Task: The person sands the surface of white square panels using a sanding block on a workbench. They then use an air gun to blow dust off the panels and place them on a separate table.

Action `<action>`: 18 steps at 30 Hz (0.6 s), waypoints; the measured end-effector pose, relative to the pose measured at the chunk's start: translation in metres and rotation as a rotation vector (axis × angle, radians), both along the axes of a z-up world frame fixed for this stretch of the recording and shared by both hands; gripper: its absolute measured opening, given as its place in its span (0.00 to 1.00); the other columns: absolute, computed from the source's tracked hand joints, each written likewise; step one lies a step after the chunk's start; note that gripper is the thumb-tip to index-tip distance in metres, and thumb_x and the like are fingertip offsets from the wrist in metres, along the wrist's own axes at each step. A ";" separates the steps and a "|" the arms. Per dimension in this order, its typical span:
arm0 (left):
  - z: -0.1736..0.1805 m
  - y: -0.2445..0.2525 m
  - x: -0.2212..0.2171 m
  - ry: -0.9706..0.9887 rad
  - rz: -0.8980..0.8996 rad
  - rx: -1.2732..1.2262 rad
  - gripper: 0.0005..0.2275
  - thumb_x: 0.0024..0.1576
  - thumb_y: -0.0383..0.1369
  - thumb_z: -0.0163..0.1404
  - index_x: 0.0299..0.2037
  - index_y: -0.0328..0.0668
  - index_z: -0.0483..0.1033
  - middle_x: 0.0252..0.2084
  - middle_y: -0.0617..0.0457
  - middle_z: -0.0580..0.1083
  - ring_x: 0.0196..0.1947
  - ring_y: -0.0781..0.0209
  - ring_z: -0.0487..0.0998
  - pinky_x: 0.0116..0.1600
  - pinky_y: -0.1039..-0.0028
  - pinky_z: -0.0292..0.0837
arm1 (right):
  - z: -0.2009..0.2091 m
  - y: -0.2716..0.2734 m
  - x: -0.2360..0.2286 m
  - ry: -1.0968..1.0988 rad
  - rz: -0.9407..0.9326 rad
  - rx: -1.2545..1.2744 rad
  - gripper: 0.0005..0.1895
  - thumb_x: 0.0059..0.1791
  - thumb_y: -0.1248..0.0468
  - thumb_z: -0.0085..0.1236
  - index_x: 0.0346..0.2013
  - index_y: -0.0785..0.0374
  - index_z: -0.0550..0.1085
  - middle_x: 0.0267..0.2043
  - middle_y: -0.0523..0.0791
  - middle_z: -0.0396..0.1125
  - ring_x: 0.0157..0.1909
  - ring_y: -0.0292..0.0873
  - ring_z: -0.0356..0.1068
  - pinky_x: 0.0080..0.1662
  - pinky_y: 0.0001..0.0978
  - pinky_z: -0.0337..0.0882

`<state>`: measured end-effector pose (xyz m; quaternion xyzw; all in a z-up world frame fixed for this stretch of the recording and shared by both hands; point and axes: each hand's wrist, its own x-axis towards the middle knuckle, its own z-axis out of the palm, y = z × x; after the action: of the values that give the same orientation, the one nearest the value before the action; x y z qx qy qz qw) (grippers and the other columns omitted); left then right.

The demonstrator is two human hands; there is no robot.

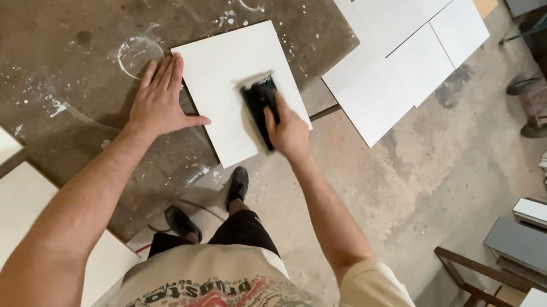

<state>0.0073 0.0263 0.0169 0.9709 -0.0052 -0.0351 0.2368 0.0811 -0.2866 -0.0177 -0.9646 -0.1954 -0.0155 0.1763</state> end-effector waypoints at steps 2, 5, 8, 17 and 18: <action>0.002 -0.003 -0.002 0.021 -0.003 0.005 0.63 0.40 0.74 0.49 0.76 0.30 0.41 0.79 0.36 0.46 0.78 0.45 0.45 0.79 0.59 0.25 | 0.004 -0.035 -0.020 -0.009 -0.009 -0.023 0.27 0.53 0.44 0.51 0.67 0.43 0.65 0.38 0.50 0.75 0.44 0.55 0.77 0.42 0.50 0.77; 0.003 0.000 0.003 0.036 0.016 0.024 0.63 0.40 0.74 0.49 0.76 0.31 0.41 0.79 0.37 0.45 0.79 0.46 0.45 0.79 0.60 0.25 | 0.009 -0.047 0.016 -0.071 -0.005 -0.028 0.25 0.55 0.48 0.49 0.67 0.46 0.66 0.35 0.47 0.75 0.39 0.51 0.77 0.38 0.45 0.77; 0.003 -0.003 -0.003 0.033 -0.004 0.028 0.62 0.40 0.73 0.49 0.76 0.30 0.42 0.79 0.36 0.46 0.78 0.45 0.46 0.79 0.59 0.26 | 0.002 -0.003 0.033 -0.061 -0.017 0.030 0.25 0.56 0.50 0.48 0.68 0.50 0.64 0.34 0.51 0.75 0.38 0.55 0.77 0.39 0.49 0.77; 0.007 0.003 0.005 0.084 0.035 0.020 0.64 0.38 0.75 0.51 0.76 0.33 0.40 0.79 0.38 0.44 0.78 0.49 0.44 0.79 0.59 0.25 | -0.005 -0.008 0.061 -0.112 0.011 -0.007 0.24 0.55 0.50 0.52 0.64 0.53 0.68 0.33 0.52 0.75 0.37 0.55 0.78 0.37 0.51 0.77; 0.002 0.001 0.002 0.054 0.013 0.007 0.64 0.39 0.74 0.51 0.76 0.32 0.41 0.79 0.38 0.45 0.78 0.47 0.45 0.79 0.57 0.26 | -0.009 -0.002 0.090 -0.116 -0.068 0.026 0.23 0.58 0.52 0.49 0.65 0.57 0.66 0.33 0.54 0.76 0.34 0.58 0.78 0.36 0.52 0.77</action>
<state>0.0096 0.0274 0.0188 0.9705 0.0075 -0.0596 0.2337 0.1711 -0.2891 -0.0268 -0.9659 -0.1719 -0.0799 0.1764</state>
